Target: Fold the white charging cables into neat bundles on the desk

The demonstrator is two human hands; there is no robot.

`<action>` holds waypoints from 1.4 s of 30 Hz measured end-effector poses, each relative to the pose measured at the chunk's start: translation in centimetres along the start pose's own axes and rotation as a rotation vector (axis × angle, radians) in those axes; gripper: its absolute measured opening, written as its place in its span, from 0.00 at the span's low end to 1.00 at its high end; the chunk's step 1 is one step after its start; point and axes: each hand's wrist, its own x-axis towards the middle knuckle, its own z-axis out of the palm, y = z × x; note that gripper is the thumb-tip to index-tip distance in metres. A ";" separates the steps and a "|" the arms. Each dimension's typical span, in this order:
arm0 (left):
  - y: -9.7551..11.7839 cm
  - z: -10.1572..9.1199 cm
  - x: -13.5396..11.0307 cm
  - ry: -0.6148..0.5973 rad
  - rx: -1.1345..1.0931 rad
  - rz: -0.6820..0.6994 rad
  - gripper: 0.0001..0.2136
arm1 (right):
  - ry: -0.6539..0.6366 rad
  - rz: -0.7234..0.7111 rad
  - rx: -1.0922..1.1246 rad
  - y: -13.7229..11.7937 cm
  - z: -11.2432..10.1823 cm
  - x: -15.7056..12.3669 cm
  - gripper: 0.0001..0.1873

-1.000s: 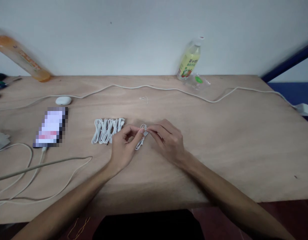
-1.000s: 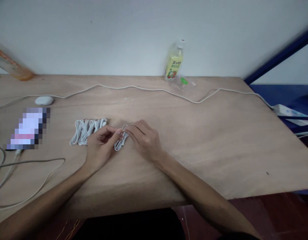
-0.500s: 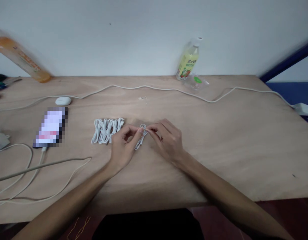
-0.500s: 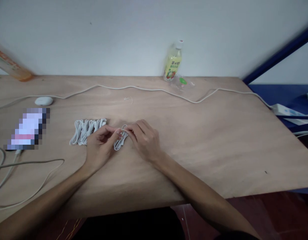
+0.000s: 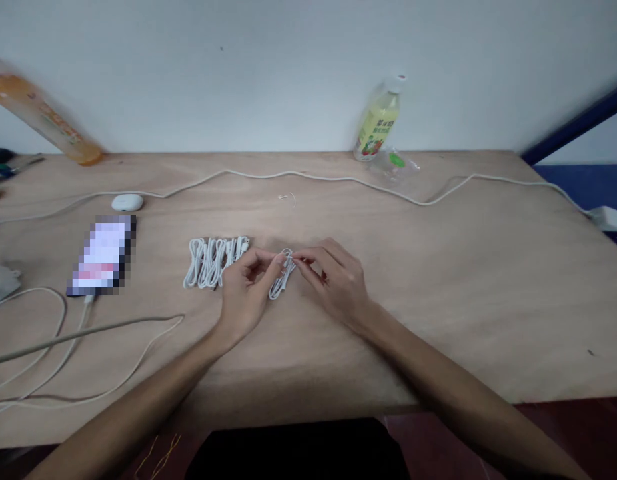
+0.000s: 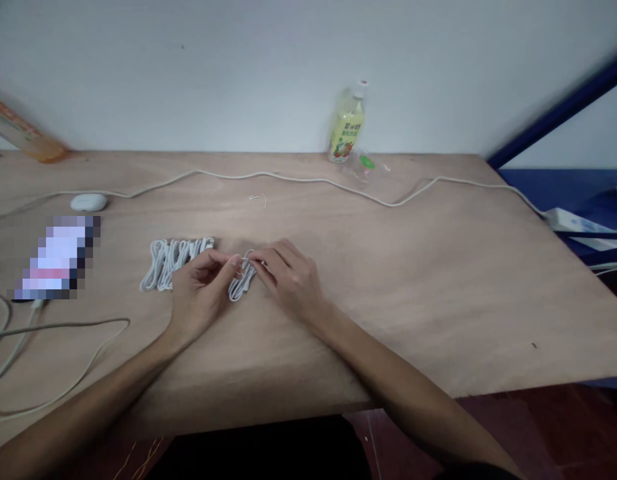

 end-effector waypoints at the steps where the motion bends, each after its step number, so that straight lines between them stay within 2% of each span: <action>1: 0.0 0.0 0.0 -0.001 0.000 0.001 0.08 | -0.006 0.011 0.001 0.0 0.0 0.0 0.10; 8: 0.0 -0.1 0.0 -0.009 0.000 -0.010 0.09 | -0.009 -0.018 -0.041 0.1 0.0 0.0 0.11; 13: 0.0 -0.1 0.1 -0.027 0.002 -0.017 0.10 | 0.042 -0.115 -0.130 0.0 0.0 0.2 0.10; 21: 0.1 0.0 0.1 -0.042 -0.044 -0.041 0.10 | 0.112 -0.138 -0.128 -0.3 0.3 0.2 0.08; 31: 0.2 0.0 0.2 0.019 -0.147 -0.116 0.11 | 0.033 0.022 -0.013 -0.6 0.4 -0.1 0.09; 36: 0.5 0.0 0.2 0.021 -0.182 -0.084 0.10 | -0.013 0.011 0.092 -1.2 0.5 -0.2 0.07; 42: 0.3 -0.1 0.2 -0.030 -0.183 -0.062 0.10 | 0.021 0.011 0.095 -1.6 0.7 -0.3 0.09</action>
